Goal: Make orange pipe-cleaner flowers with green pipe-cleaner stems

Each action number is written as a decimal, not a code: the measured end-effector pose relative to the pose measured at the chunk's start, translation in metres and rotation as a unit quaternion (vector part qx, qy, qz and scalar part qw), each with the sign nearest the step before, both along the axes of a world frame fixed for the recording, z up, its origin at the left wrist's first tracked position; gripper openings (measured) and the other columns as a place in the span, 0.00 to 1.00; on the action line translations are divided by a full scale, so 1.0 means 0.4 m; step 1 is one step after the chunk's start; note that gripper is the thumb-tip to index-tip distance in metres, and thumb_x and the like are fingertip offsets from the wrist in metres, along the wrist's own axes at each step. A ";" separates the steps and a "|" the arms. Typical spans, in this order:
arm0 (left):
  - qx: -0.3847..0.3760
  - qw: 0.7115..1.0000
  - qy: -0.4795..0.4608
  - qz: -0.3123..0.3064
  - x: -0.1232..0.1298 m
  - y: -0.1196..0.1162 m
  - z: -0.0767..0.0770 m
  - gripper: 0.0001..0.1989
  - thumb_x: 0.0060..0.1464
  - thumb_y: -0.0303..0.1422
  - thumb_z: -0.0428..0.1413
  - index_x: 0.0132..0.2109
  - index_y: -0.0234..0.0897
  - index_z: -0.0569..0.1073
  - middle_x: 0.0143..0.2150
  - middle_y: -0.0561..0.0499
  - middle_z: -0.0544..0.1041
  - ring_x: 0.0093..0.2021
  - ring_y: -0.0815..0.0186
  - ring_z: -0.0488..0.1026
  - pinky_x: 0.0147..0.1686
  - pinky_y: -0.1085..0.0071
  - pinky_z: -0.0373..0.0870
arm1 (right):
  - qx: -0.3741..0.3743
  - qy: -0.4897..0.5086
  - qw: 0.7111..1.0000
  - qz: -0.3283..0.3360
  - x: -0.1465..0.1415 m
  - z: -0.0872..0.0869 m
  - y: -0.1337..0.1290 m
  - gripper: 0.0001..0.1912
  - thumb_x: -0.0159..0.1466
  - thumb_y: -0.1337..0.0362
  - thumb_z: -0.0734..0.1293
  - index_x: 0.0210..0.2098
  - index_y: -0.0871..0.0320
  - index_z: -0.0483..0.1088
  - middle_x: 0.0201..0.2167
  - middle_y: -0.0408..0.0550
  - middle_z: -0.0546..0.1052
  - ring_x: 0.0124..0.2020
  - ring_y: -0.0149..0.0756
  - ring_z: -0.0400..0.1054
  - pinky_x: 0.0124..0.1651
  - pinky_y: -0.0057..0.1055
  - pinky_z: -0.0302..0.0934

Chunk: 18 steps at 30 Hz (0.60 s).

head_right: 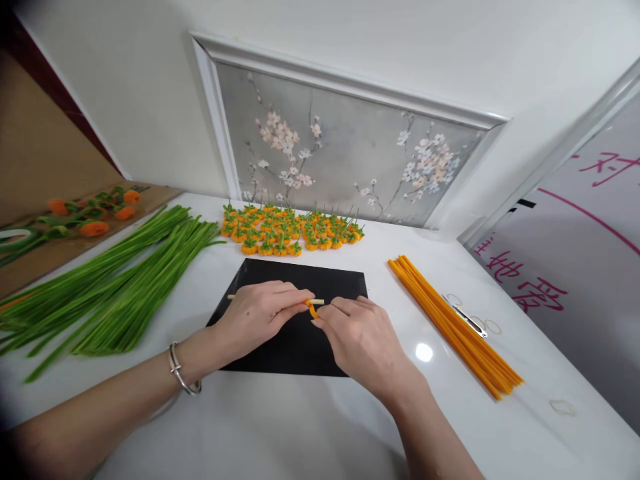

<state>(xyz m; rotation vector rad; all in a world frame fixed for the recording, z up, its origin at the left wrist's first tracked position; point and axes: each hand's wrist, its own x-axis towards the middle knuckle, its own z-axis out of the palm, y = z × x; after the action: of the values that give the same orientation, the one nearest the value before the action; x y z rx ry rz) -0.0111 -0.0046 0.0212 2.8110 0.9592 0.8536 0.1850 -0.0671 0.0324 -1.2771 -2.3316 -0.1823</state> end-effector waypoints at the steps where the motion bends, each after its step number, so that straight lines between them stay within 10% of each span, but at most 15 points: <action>1: 0.005 1.000 0.001 -0.008 0.001 -0.002 0.000 0.10 0.63 0.34 0.50 0.45 0.41 0.75 0.34 0.53 0.78 0.36 0.67 0.75 0.34 0.74 0.67 | 0.013 0.013 1.000 0.003 0.001 -0.001 0.002 0.13 0.69 0.66 0.57 0.35 0.59 0.72 0.25 0.45 0.72 0.24 0.31 0.63 0.31 0.29 0.53; 18: 0.023 0.998 -0.005 -0.065 0.013 -0.020 0.000 0.10 0.61 0.37 0.52 0.36 0.38 0.75 0.28 0.54 0.76 0.29 0.69 0.70 0.29 0.73 0.62 | -0.024 0.235 0.969 -0.071 0.000 -0.008 0.020 0.08 0.64 0.63 0.65 0.28 0.56 0.71 0.24 0.41 0.73 0.23 0.28 0.64 0.27 0.25 0.56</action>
<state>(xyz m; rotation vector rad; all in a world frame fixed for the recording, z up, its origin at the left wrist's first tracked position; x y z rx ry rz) -0.0060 -0.0125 0.0212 2.8677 0.7546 0.8828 0.1851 -0.0592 0.0292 -1.3407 -1.8537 0.1221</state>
